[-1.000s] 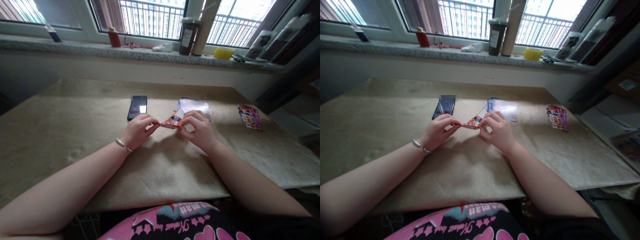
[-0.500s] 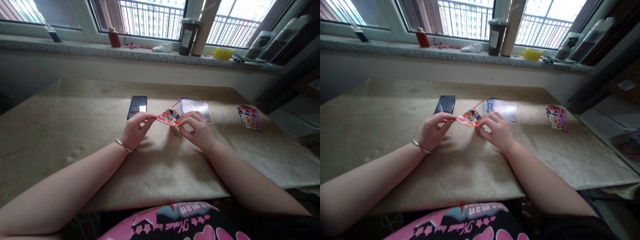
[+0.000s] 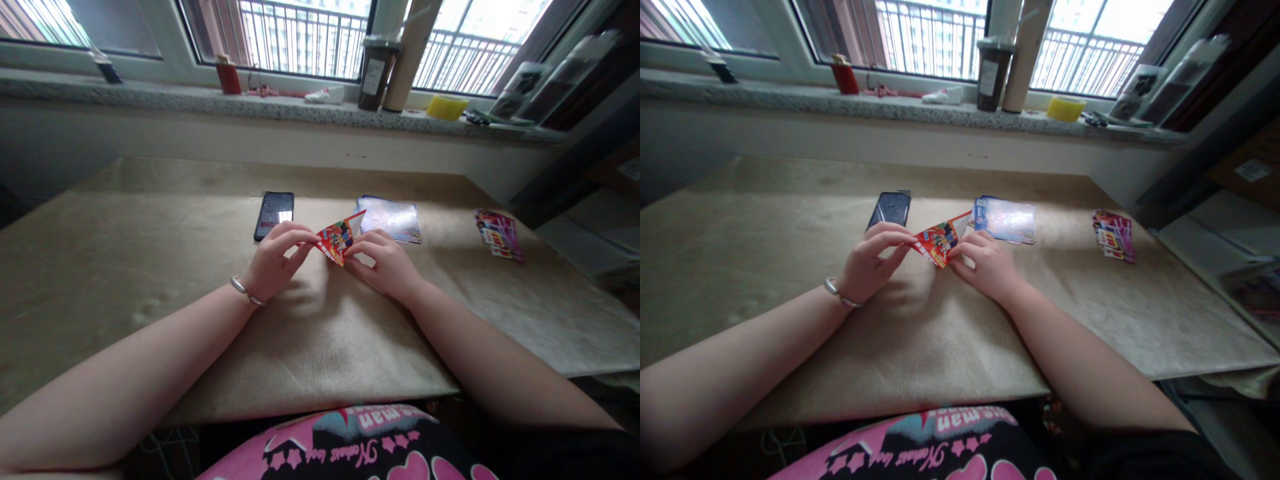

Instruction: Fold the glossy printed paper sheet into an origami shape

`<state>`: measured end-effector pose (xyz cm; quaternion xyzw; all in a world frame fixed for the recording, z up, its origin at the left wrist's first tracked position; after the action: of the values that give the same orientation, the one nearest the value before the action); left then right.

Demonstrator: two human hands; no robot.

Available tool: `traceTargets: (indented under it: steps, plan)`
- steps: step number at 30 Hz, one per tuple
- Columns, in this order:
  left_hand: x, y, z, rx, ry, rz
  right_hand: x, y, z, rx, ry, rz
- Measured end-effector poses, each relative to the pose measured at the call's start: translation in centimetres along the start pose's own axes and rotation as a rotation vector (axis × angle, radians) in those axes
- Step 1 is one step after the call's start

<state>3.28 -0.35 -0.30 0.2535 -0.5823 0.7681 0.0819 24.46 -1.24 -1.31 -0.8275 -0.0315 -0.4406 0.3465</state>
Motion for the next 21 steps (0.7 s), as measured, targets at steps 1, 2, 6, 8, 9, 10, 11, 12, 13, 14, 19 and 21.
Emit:
traceTargets:
  steps: [1,2,6,8,9,10,11,12,13,14,19,21]
  plan:
    - [0.0,0.0,0.2,-0.025,0.009,-0.02,-0.2,0.0,0.1,-0.007,-0.014,-0.022]
    - [-0.1,-0.1,0.4,-0.048,0.02,-0.045,-0.3,0.0,0.2,-0.01,-0.03,-0.043]
    - [-0.4,0.1,1.0,-0.127,0.035,-0.15,-0.8,0.0,0.5,-0.035,-0.06,-0.081]
    - [-0.5,0.1,1.1,-0.157,0.019,-0.185,-0.8,0.0,0.7,-0.087,-0.073,-0.071]
    - [-0.5,0.1,1.1,-0.171,0.008,-0.194,-0.7,0.0,0.8,-0.116,-0.085,-0.061]
    - [-0.5,0.1,1.2,-0.185,-0.006,-0.201,-0.6,0.0,0.8,-0.136,-0.101,-0.049]
    - [-0.5,0.0,1.2,-0.203,-0.024,-0.211,-0.5,0.0,0.8,-0.146,-0.118,-0.038]
    - [-0.4,0.0,1.3,-0.222,-0.047,-0.223,-0.4,0.0,0.7,-0.145,-0.133,-0.03]
    - [-0.5,0.0,1.4,-0.244,-0.073,-0.24,-0.3,0.0,0.7,-0.137,-0.144,-0.019]
    - [-0.5,-0.1,1.5,-0.269,-0.097,-0.259,-0.2,0.0,0.6,-0.123,-0.149,-0.005]
    - [-0.6,-0.2,2.2,-0.397,-0.164,-0.334,0.1,0.0,0.2,-0.054,-0.126,0.048]
    - [-0.6,-0.2,2.3,-0.433,-0.168,-0.348,0.1,0.0,0.1,-0.044,-0.117,0.054]
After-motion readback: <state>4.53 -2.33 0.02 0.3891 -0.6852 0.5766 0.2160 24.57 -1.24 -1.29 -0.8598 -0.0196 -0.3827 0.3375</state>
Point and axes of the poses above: each hand's wrist, its own y-axis away from the middle knuckle, its own x-axis out of the back of the hand, z = x × y, the point moved 3 cm from there along -y, towards the middle knuckle, and after that the axes turned 10 degrees about -x, right-handed, at the moved point
